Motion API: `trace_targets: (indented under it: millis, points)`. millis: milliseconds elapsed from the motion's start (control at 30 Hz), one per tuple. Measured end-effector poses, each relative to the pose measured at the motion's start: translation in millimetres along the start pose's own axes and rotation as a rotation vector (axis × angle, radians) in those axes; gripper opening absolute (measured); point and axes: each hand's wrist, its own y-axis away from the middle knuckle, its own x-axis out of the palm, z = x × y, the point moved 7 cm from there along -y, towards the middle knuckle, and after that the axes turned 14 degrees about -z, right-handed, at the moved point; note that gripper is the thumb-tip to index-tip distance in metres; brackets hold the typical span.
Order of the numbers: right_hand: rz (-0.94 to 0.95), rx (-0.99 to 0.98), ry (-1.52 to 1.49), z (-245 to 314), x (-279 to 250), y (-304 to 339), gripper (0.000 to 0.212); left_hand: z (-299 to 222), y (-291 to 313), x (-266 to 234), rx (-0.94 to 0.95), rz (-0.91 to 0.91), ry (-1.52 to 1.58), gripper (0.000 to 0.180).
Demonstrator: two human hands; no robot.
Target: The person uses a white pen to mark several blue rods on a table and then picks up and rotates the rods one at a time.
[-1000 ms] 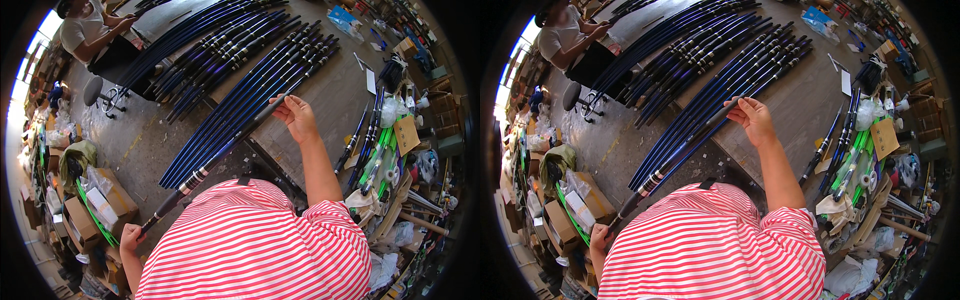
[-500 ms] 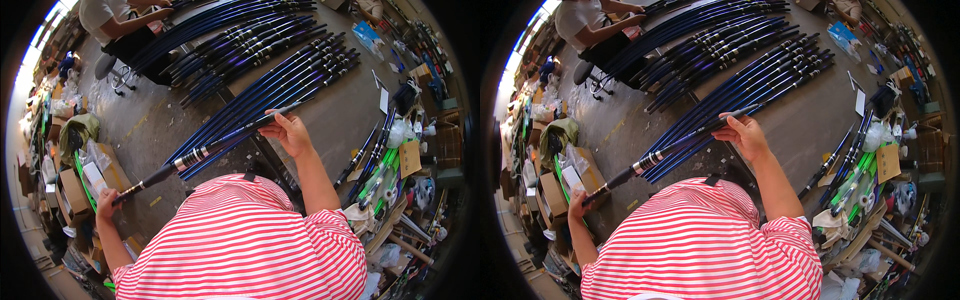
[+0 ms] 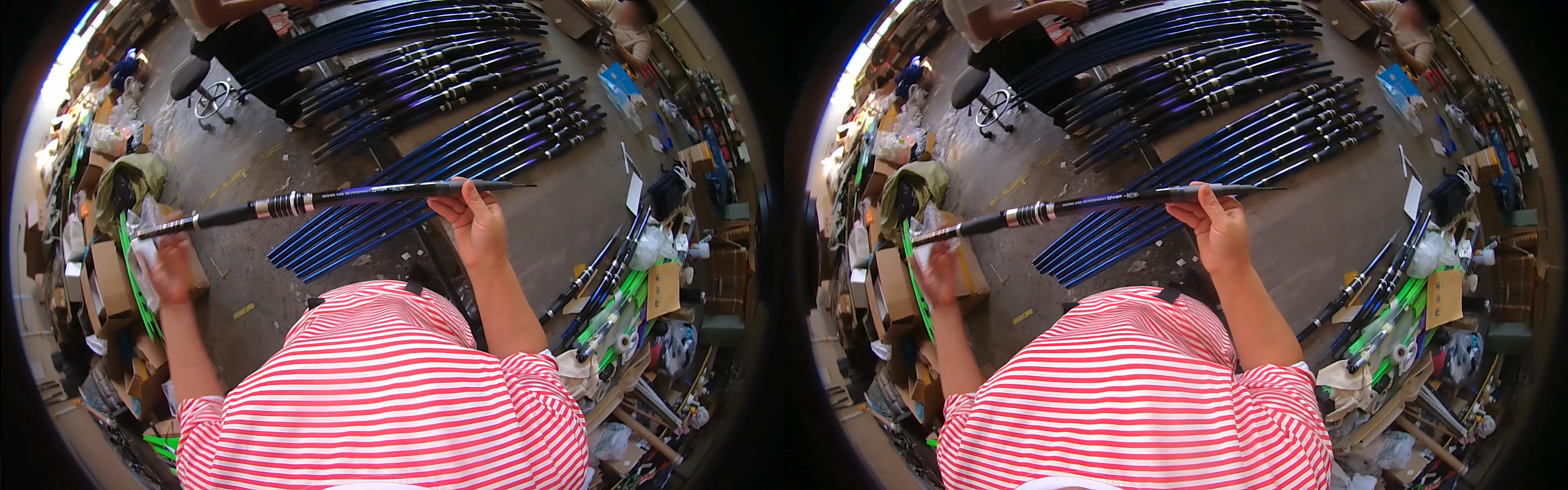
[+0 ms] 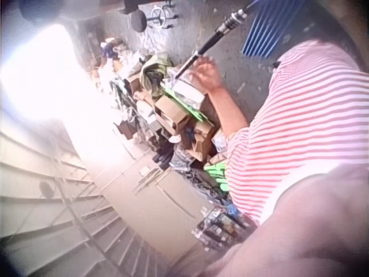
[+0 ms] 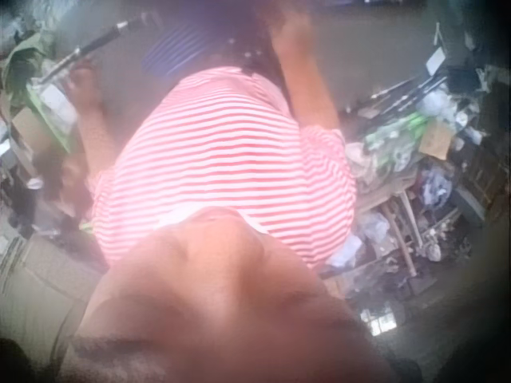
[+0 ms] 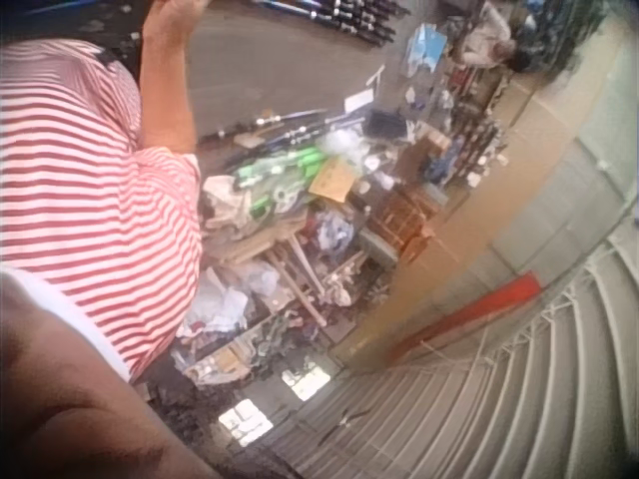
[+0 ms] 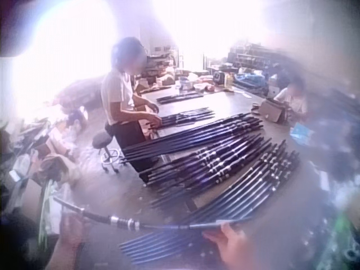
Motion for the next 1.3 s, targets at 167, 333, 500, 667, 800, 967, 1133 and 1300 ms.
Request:
trace_targets:
  millis: [167, 333, 500, 667, 800, 967, 1133, 1300]
  points:
    - [0.008, 0.008, 0.002, -38.3, 44.2, 14.1, 0.019, 170.4, -30.6, 63.3, -0.037, 0.000, -0.631, 0.055]
    - [0.100, 0.101, 0.006, -63.3, 74.3, 28.8, 0.023, 214.0, -51.9, 110.4, -0.077, -0.079, -0.171, 0.026]
    - [0.238, 0.050, 0.245, -63.7, 66.5, 24.7, 0.041, 188.8, -46.3, 101.8, -0.007, -0.175, -0.212, 0.015]
    - [-0.093, -0.072, -0.034, 4.8, 7.4, -13.3, 0.062, 162.2, -40.2, 93.9, -0.018, -0.190, -0.224, 0.014]
    - [0.177, 0.226, 0.160, -30.4, 32.9, -5.2, 0.058, 153.4, -40.5, 108.3, -0.007, -0.183, -0.526, 0.014]
    - [0.229, 0.482, 0.087, -74.0, 48.4, 16.4, 0.055, 131.3, -46.7, 139.1, 0.095, -0.145, -0.837, 0.008]
    - [0.306, 0.437, 0.167, -70.6, 46.1, 21.2, 0.046, 115.5, -48.6, 145.8, 0.117, -0.128, -0.877, 0.009]
    - [0.381, 0.273, 0.325, -47.4, 42.3, 26.9, 0.048, 95.6, -51.2, 111.5, 0.106, -0.212, -0.651, 0.012]
